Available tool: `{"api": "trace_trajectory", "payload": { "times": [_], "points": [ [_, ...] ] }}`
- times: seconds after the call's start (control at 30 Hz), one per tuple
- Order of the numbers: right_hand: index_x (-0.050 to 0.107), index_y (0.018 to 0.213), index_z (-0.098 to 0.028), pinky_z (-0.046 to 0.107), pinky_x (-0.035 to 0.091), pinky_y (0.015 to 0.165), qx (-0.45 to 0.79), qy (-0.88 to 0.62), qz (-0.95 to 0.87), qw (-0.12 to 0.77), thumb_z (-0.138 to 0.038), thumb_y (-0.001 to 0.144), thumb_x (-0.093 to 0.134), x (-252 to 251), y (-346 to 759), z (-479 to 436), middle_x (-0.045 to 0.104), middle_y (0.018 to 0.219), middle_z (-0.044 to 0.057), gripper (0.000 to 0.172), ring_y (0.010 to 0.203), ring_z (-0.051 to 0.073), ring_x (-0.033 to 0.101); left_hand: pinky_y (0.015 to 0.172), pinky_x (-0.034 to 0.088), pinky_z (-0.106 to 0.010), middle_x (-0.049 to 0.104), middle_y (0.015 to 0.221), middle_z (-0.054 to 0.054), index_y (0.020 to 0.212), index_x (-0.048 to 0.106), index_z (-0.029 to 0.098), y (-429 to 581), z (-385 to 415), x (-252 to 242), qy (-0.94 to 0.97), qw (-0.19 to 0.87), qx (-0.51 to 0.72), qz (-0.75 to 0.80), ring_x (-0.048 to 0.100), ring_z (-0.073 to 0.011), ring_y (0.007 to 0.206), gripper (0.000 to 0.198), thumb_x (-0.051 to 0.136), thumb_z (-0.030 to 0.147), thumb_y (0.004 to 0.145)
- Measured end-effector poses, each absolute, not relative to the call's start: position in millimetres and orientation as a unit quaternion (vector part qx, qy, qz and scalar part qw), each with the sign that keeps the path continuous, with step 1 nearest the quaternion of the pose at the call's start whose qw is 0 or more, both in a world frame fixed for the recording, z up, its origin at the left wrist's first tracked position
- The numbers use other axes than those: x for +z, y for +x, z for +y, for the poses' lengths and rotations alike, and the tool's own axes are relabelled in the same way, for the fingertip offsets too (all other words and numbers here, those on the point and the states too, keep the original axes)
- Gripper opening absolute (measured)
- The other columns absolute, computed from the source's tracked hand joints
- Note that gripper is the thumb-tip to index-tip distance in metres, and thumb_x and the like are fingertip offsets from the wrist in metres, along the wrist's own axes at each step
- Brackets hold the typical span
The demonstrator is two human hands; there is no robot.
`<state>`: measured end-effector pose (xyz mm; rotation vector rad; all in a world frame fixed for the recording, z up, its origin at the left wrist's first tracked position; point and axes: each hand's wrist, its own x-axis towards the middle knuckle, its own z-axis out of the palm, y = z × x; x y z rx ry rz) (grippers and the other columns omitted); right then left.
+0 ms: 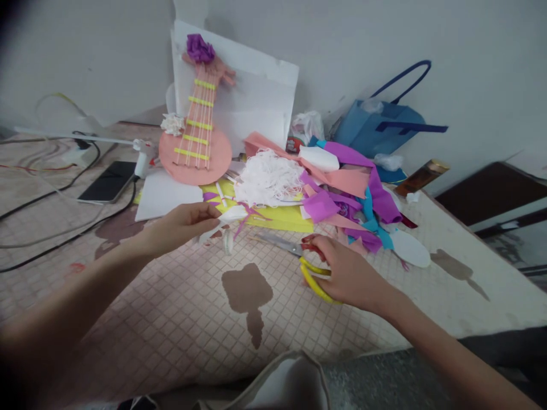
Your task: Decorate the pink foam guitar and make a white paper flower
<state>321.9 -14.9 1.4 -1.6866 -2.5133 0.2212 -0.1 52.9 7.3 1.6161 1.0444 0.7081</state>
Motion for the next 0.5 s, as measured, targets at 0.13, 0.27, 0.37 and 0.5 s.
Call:
{"api": "trace_trajectory", "payload": {
  "times": [0.13, 0.27, 0.37, 0.5],
  "points": [
    [0.054, 0.100, -0.021, 0.033, 0.043, 0.061, 0.012, -0.551, -0.834, -0.006, -0.053, 0.077, 0.053, 16, 293, -12, 0.067, 0.091, 0.007, 0.039, 0.080, 0.025, 0.063, 0.053, 0.032, -0.022, 0.056, 0.065, 0.001, 0.077, 0.055, 0.016, -1, 52, 7, 0.698, 0.488, 0.296, 0.433, 0.047, -0.0089, 0.058, 0.010, 0.055, 0.025, 0.079],
    [0.055, 0.096, -0.021, 0.031, 0.038, 0.056, -0.037, -0.552, -0.833, -0.026, -0.061, 0.076, 0.050, 19, 285, -4, 0.068, 0.081, 0.006, 0.045, 0.075, 0.026, 0.064, 0.052, 0.032, -0.021, 0.055, 0.066, 0.001, 0.080, 0.055, 0.016, -2, 52, 6, 0.720, 0.452, 0.290, 0.440, 0.047, -0.0088, 0.058, 0.010, 0.054, 0.026, 0.080],
    [0.056, 0.098, -0.021, 0.030, 0.037, 0.054, -0.052, -0.553, -0.831, -0.013, -0.060, 0.076, 0.050, 18, 285, 2, 0.069, 0.085, 0.006, 0.045, 0.074, 0.026, 0.064, 0.051, 0.031, -0.021, 0.054, 0.065, 0.001, 0.079, 0.055, 0.016, -2, 51, 6, 0.724, 0.444, 0.289, 0.442, 0.045, -0.0085, 0.056, 0.010, 0.054, 0.026, 0.081],
    [0.056, 0.101, -0.020, 0.030, 0.037, 0.054, -0.051, -0.537, -0.842, -0.014, -0.061, 0.077, 0.048, 19, 285, 7, 0.069, 0.086, 0.007, 0.048, 0.073, 0.025, 0.064, 0.053, 0.032, -0.022, 0.054, 0.063, 0.001, 0.075, 0.056, 0.016, 1, 48, 10, 0.724, 0.440, 0.296, 0.440, 0.045, -0.0093, 0.056, 0.009, 0.055, 0.024, 0.079]
  ]
}}
